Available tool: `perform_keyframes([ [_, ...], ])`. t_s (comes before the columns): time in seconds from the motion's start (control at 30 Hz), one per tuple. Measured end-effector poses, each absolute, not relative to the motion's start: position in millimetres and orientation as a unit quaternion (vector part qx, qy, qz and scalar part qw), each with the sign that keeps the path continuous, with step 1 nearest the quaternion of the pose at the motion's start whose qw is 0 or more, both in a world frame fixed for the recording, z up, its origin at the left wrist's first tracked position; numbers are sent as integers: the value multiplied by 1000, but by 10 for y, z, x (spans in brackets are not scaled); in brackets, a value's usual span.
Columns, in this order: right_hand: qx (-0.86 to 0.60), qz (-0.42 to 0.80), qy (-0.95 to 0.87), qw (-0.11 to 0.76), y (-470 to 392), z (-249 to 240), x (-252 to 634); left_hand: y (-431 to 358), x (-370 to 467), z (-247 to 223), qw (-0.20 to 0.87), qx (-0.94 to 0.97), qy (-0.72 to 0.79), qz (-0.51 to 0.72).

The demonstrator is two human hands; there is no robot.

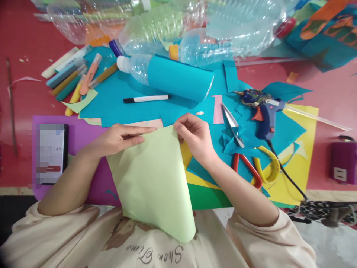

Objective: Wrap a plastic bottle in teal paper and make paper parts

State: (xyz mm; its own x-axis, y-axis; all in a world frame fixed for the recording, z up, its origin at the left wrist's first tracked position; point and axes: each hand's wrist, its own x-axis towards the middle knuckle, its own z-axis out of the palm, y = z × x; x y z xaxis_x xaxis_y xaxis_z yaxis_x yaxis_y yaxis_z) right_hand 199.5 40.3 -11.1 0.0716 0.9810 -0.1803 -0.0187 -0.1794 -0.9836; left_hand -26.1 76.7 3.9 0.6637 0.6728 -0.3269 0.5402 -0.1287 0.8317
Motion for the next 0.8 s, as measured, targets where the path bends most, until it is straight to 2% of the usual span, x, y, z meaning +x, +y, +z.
perform_keyframes([
  [0.33,-565,550,-437,433,404,-57,2004,747,-255,15,494,744,444,77],
  [0.8,-562,559,-448,413,398,-99,2023,758,-281,29,509,719,456,127],
])
